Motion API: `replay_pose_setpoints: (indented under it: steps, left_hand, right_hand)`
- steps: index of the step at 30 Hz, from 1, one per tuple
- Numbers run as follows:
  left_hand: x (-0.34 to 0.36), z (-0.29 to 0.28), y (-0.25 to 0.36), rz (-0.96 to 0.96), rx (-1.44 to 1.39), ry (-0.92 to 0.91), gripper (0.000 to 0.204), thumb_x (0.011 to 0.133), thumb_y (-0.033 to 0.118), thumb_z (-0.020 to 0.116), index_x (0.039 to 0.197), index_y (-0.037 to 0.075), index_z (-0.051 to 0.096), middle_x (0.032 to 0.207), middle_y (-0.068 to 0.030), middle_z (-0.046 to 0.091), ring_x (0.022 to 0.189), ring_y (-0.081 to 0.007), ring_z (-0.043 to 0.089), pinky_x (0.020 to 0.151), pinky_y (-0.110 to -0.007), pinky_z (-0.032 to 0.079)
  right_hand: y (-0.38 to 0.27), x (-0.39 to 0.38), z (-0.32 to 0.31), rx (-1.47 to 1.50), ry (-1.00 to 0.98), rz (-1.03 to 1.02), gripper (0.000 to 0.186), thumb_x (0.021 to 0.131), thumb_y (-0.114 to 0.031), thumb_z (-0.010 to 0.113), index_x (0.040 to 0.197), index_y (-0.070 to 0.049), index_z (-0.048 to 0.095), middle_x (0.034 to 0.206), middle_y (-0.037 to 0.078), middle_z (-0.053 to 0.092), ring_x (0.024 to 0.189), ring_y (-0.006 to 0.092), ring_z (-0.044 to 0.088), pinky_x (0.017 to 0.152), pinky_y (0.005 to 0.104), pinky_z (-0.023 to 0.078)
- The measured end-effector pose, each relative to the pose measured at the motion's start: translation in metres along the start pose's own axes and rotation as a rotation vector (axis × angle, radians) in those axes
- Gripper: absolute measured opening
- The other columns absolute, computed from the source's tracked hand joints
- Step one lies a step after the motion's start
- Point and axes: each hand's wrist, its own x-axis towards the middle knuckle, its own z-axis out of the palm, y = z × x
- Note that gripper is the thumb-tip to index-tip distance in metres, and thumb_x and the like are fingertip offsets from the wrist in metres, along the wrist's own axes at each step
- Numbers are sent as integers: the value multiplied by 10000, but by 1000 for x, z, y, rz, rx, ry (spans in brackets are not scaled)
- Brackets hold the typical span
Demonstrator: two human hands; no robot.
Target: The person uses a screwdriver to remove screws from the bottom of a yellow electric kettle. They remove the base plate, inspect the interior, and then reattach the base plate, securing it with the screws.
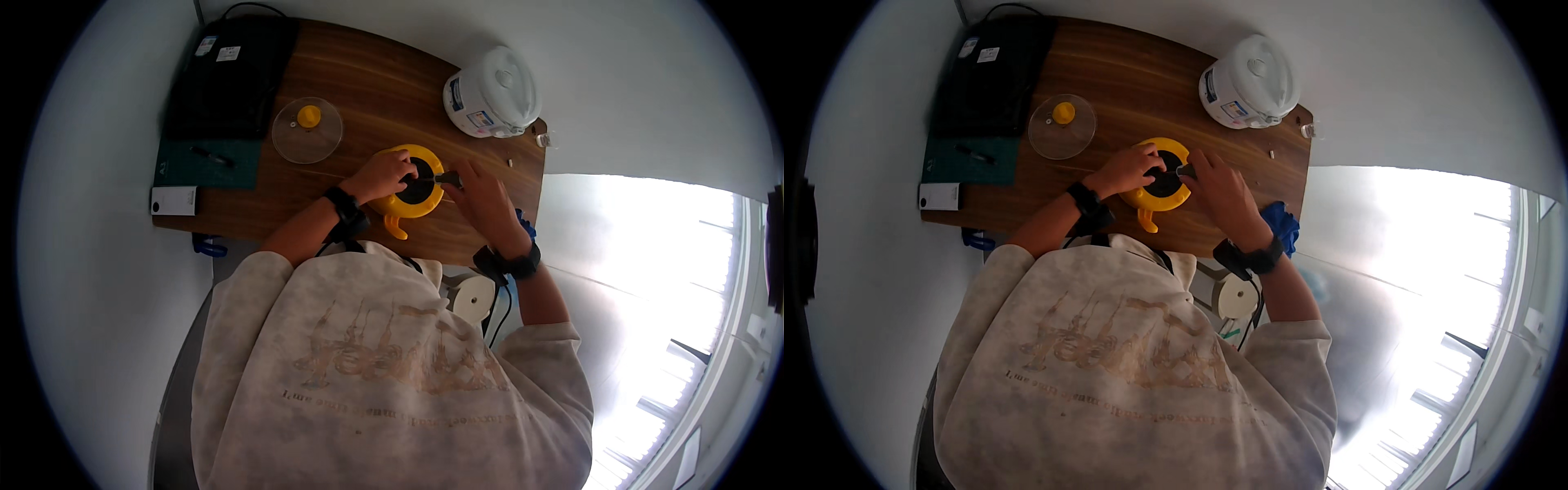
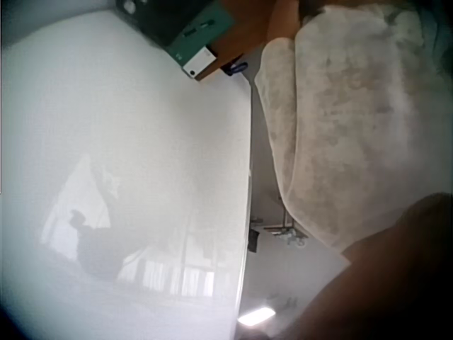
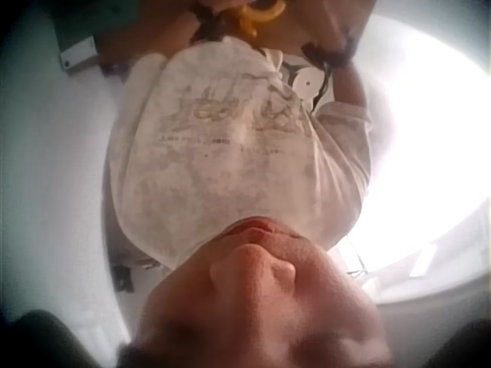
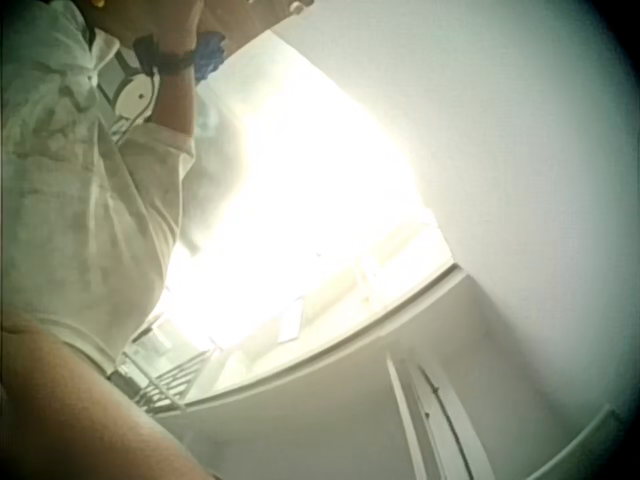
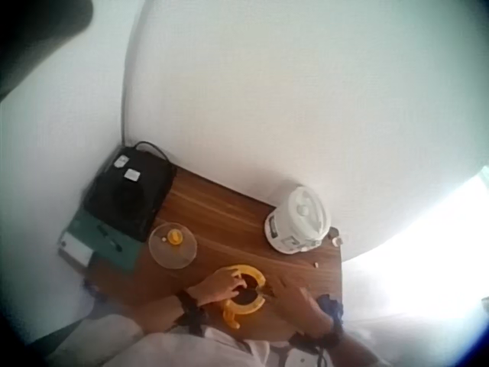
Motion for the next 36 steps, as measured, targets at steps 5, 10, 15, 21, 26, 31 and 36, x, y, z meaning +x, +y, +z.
replay_pose_setpoints:
  steps: [5, 10, 15, 21, 26, 31, 36]
  left_hand:
    - [1, -1, 2, 29, 50, 5, 293, 840, 143, 763, 1122, 152, 687, 1089, -63, 599, 1033, -267, 628, 885, -408, 527]
    - [5, -7, 2, -23, -53, -60, 319, 845, 148, 760, 1154, 135, 683, 1090, -81, 600, 971, -257, 644, 862, -398, 537]
    - [12, -26, 4, 10, -276, -140, 387, 850, 153, 762, 1218, 90, 661, 1115, -99, 629, 938, -232, 650, 859, -373, 539]
    - [19, -71, 58, 161, -341, -147, 388, 831, 160, 783, 1187, 62, 663, 1086, -98, 658, 939, -226, 654, 853, -348, 529]
    - [20, -72, 67, 157, -446, -112, 348, 826, 157, 787, 1133, 49, 666, 1003, -95, 689, 935, -231, 658, 845, -350, 515]
    - [21, -71, 55, 181, -427, -78, 343, 857, 88, 737, 1185, 27, 658, 988, -113, 710, 886, -243, 674, 828, -344, 518]
    - [20, -77, 53, 187, -367, -212, 385, 898, 89, 704, 1267, 11, 625, 1067, -136, 714, 932, -233, 691, 865, -346, 527]
  right_hand:
    - [-1, 11, 10, -274, -88, 187, 392, 927, -347, 669, 1142, -67, 499, 758, 148, 670, 692, 379, 676, 608, 471, 542]
    - [-6, 5, -2, -167, -68, 103, 380, 924, -322, 620, 1147, -63, 453, 692, 170, 665, 686, 407, 677, 608, 501, 531]
    - [0, 8, 2, -160, -75, 125, 399, 956, -389, 593, 1118, -45, 472, 675, 170, 672, 682, 399, 685, 627, 500, 543]
    - [-7, 15, -1, -329, -97, 243, 517, 988, -548, 519, 1073, -43, 593, 693, 154, 691, 702, 372, 705, 652, 481, 548]
    - [-19, 22, -5, -292, -179, 282, 557, 981, -577, 504, 1132, -51, 605, 749, 156, 706, 734, 369, 707, 658, 466, 549]
    - [-20, 3, -6, -49, 109, 33, 401, 945, -397, 628, 1219, -108, 579, 840, 161, 709, 754, 386, 687, 669, 458, 543]
    - [0, -6, -6, 34, 91, 2, 399, 873, -326, 728, 1199, -123, 622, 781, 156, 692, 712, 376, 675, 654, 455, 532]
